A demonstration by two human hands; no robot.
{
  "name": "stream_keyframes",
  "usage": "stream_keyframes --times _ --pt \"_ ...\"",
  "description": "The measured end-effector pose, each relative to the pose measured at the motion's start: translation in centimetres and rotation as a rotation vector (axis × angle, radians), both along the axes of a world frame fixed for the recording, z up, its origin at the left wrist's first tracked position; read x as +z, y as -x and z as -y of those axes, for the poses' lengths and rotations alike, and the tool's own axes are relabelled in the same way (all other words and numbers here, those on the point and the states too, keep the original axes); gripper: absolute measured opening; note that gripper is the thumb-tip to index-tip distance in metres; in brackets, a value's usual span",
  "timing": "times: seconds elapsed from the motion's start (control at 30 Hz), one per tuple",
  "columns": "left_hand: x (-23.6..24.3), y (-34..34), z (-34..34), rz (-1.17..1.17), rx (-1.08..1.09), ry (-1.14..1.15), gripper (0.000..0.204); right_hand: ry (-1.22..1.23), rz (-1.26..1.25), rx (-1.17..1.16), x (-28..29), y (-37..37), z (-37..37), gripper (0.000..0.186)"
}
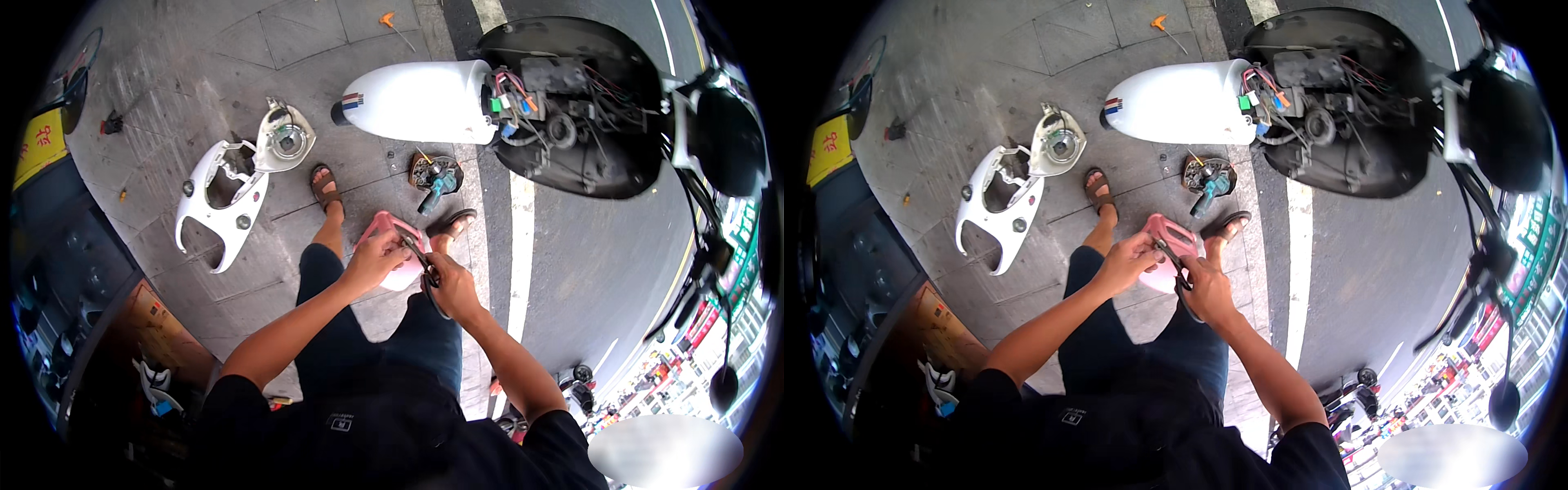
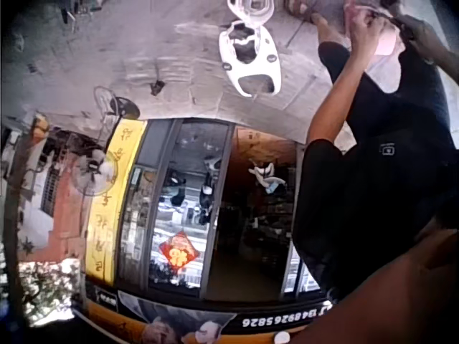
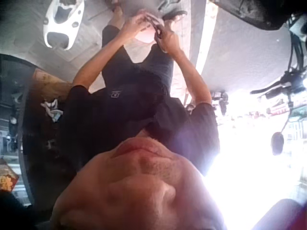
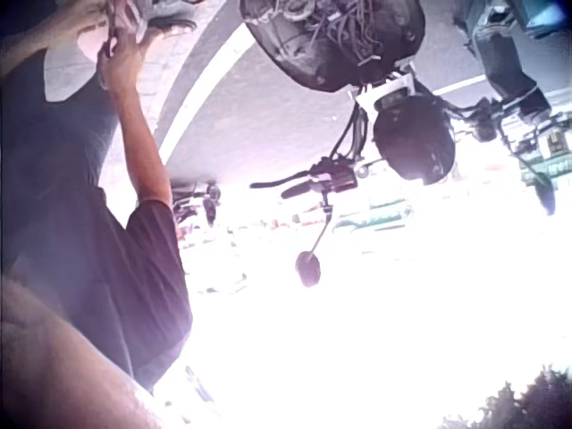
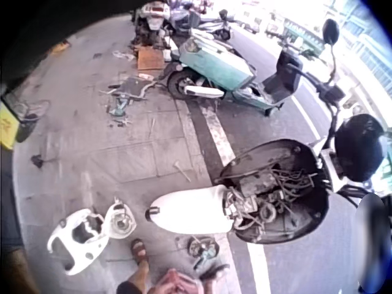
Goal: The person prepares a wire using pliers and then installs a white plastic fairing onto the front of a motorcycle by connecting wires and securing it with an electric drill and a socket wrench.
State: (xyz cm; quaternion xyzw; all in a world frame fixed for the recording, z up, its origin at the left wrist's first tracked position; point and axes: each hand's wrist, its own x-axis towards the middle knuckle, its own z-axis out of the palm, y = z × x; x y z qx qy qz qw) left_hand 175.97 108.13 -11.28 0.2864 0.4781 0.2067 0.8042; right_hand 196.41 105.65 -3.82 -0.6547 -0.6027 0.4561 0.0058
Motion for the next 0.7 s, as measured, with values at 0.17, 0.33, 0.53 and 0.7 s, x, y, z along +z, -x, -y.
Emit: stream_keyframes --times 0.17,0.33,0.53,0.7 --pt "-12.0 -3.1 -0.6 -0.164 -0.033 -0.189 0.023 0.013 -0.137 0.188 -14.2 -5.6 -2.6 0.036" --pt "-22.2 -7.6 -0.8 -0.048 0.049 -0.161 0.018 0.009 -0.244 0.259 -25.9 -11.1 -3.7 0.031" --pt "-25.4 -8.0 -2.7 -0.131 -0.047 -0.140 0.020 -0.178 -0.358 0.246 -32.6 -10.6 -4.2 0.039" --pt "-24.7 -7.4 -3.5 -0.408 -0.069 -0.641 0.025 -0.560 -0.249 0.252 -32.5 -10.2 -5.2 0.040"
